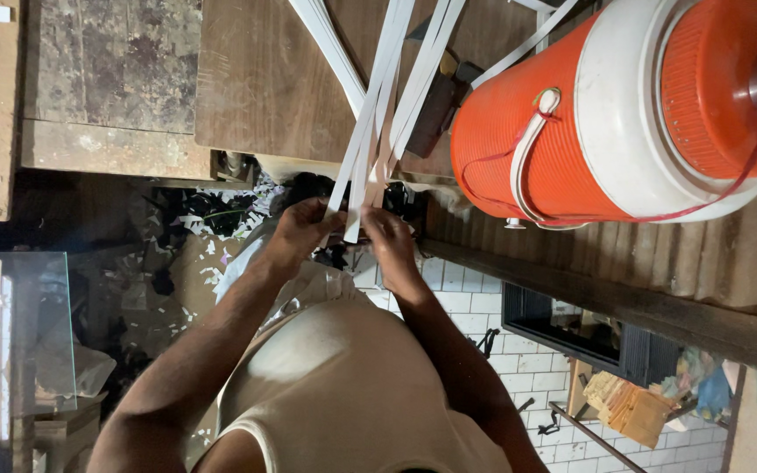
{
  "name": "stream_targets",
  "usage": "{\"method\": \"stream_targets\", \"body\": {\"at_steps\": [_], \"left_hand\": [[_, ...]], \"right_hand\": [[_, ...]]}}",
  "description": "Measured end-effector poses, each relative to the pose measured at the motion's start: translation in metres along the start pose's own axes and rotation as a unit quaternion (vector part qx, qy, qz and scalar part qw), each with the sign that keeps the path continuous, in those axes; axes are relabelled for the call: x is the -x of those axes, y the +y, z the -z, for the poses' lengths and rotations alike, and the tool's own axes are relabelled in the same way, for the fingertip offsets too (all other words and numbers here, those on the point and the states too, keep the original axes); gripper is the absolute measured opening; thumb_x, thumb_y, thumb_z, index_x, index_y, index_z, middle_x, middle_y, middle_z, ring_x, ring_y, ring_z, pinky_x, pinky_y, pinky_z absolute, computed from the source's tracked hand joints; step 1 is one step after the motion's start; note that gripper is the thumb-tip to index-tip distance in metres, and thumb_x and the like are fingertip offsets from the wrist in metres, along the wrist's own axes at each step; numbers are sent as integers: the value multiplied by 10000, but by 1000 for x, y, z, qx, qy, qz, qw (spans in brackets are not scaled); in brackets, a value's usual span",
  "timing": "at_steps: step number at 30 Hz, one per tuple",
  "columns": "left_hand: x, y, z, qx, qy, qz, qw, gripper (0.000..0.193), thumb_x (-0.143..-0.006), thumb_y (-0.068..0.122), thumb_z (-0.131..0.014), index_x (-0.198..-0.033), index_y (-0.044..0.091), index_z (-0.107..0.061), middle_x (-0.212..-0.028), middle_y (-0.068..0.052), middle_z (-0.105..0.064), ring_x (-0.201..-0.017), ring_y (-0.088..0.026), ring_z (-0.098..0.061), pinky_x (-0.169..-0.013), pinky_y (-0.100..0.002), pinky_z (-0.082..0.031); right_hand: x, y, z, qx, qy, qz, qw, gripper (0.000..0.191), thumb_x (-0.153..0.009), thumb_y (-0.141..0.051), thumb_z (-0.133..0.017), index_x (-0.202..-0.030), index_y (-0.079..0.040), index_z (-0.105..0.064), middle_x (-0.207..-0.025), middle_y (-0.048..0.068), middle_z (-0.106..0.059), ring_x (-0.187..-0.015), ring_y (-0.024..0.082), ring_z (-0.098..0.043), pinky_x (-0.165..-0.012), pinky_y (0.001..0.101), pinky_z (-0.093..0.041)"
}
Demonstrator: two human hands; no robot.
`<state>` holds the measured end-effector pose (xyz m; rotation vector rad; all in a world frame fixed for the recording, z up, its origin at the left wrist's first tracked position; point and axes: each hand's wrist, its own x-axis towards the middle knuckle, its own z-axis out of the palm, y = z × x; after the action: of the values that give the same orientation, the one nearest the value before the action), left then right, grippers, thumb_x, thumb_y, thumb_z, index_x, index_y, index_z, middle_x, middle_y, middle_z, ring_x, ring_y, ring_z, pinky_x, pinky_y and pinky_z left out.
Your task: The person assembles a picture frame by placing white plastic strips along the inner edges of a black frame. They measure, cut, and fit the strips using scissors, then stack the completed frame with others.
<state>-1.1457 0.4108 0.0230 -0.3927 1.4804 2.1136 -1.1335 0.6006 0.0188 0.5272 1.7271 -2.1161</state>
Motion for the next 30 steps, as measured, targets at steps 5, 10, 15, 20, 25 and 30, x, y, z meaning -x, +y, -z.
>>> {"method": "stream_targets", "body": {"at_steps": [5,10,15,20,25,30], "left_hand": [[4,10,-10,43,60,73,995,336,-1045,325,-590,-1140,28,-718,-1000,-143,-727,-899,-257,-668,-814,-438,-581],[3,-6,-17,60,50,-13,997,336,-1009,254,-614,-1297,87,-659,-1091,-49,-742,-1019,-166,-653,-910,-339,-540],[-9,-40,-12,18,46,-11,999,331,-1089,205,-553,-1391,72,-532,-1140,-69,-710,-1025,-170,-622,-876,-324,-496],[6,-21,9,109,77,-30,991,263,-1077,170,-502,-1225,-4,-635,-1076,-160,-741,-910,-253,-726,-781,-403,-623],[93,53,31,-423,151,-138,883,337,-1047,241,-505,-1319,70,-608,-922,-226,-739,-713,-329,-730,-662,-448,-592],[189,104,37,-557,147,-85,813,317,-1041,312,-532,-1244,114,-673,-947,-195,-767,-756,-334,-736,-720,-457,-599]], "right_hand": [[1,4,-2,82,-5,74,994,243,-971,-160,-744,-1126,21,-694,-1017,135,-716,-835,138,-672,-629,288,-615],[8,2,-12,80,4,100,992,394,-925,-81,-748,-1286,-40,-595,-1044,78,-684,-885,95,-648,-633,251,-581],[22,-4,-34,244,-16,208,947,621,-922,42,-677,-1503,-71,-490,-1229,144,-671,-1055,166,-680,-775,272,-598],[44,-32,-53,415,-64,230,878,626,-892,-19,-706,-1483,-134,-537,-1328,139,-683,-1165,265,-716,-854,339,-616],[49,-78,-89,494,-102,519,690,609,-915,-156,-729,-1474,-82,-499,-1446,266,-526,-1356,382,-494,-1122,492,-441],[53,-101,-130,549,-217,610,529,467,-973,-66,-704,-1426,-135,-615,-1278,65,-657,-1279,237,-604,-1216,492,-443]]}}
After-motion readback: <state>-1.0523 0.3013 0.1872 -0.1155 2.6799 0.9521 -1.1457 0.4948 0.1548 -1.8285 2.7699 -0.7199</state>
